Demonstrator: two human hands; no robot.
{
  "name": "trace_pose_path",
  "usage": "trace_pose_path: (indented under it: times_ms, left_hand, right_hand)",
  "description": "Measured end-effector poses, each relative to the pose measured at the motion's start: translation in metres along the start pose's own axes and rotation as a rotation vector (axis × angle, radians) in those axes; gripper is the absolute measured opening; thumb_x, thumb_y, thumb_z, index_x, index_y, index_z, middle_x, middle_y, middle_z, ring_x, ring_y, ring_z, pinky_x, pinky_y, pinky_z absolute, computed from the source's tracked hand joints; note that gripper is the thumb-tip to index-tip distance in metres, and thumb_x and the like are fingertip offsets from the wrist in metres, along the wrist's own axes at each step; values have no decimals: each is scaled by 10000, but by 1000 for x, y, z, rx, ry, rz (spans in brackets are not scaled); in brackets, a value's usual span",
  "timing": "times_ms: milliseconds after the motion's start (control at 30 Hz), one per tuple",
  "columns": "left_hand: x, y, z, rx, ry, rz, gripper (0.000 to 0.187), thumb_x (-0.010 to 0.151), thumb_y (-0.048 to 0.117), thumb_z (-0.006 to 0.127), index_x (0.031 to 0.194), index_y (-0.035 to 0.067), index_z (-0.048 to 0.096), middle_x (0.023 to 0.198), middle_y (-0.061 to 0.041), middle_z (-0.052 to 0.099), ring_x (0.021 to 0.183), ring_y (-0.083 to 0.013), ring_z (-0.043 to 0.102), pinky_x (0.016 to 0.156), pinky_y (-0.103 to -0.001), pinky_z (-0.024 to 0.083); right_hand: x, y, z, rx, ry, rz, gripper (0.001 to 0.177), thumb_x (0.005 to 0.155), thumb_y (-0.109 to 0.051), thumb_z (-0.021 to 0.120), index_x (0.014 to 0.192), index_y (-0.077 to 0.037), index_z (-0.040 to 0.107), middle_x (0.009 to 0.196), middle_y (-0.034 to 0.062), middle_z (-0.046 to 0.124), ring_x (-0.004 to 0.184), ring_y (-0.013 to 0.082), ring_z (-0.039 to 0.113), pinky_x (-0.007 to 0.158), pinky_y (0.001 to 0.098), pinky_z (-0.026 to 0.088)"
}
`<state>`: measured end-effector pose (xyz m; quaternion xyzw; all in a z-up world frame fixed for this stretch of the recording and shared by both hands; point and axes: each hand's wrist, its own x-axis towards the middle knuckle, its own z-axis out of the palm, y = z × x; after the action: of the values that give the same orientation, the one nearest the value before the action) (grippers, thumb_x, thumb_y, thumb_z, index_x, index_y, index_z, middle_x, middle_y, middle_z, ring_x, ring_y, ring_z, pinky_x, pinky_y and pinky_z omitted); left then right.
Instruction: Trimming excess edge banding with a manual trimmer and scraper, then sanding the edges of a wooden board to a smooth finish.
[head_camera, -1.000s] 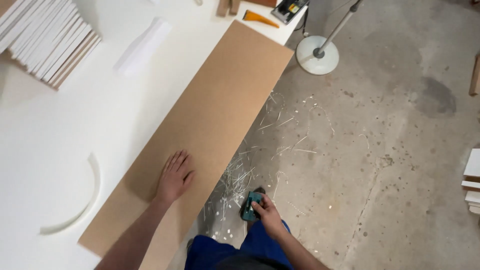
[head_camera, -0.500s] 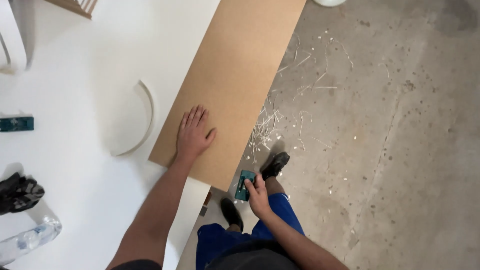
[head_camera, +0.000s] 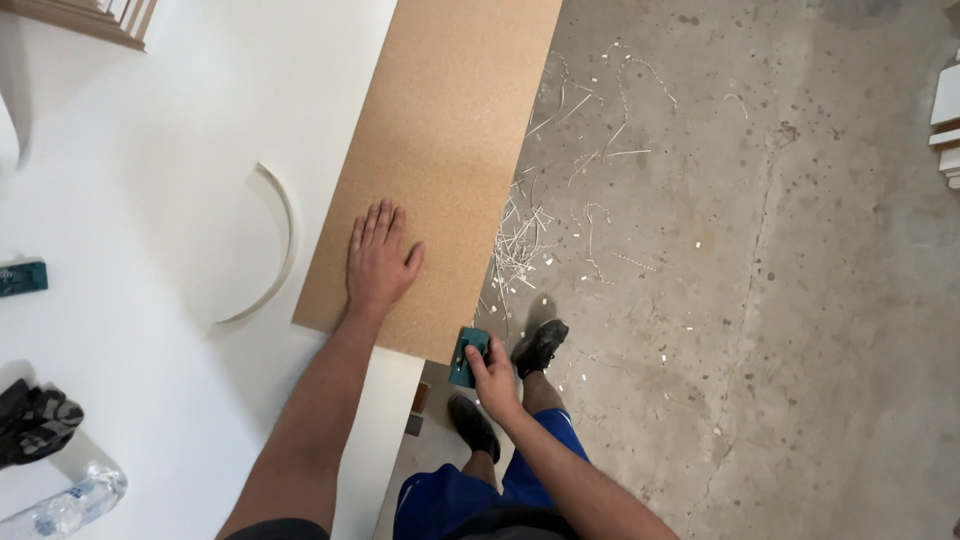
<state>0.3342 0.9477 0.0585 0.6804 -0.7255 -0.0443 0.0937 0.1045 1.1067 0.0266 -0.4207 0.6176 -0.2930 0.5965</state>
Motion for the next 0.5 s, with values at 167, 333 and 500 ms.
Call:
trace_pose_path:
  times_ms: [167, 333, 500]
  left_hand:
    - [-2, 2, -6, -8, -9, 8, 680, 1032, 480, 526, 1571, 75, 442, 1678, -146, 350, 1584, -282, 263, 1315, -474, 144]
    - [-1, -1, -4, 27, -34, 33, 700, 1018, 491, 513, 1578, 81, 418, 1685, -147, 330, 1589, -291, 247, 1316, -480, 148]
    - [2, -3, -1, 71, 83, 96, 697, 956, 463, 567, 1527, 72, 475, 1637, -150, 411, 1553, -302, 332, 1292, -487, 234]
  right_hand:
    - [61, -23, -10, -31, 95, 6, 509, 1050, -391, 601, 1442, -91, 476, 1196, 203, 678, 1120, 342, 654, 900, 520, 538]
    - [156, -48, -43, 129, 112, -85, 451, 1058, -301, 620, 1436, -94, 487, 1070, 112, 619, 988, 236, 588, 808, 419, 531]
    - [248, -107, -79, 141, 148, -98, 369, 1010, -315, 631, 1312, -118, 554, 1014, 53, 629, 933, 170, 588, 801, 327, 515]
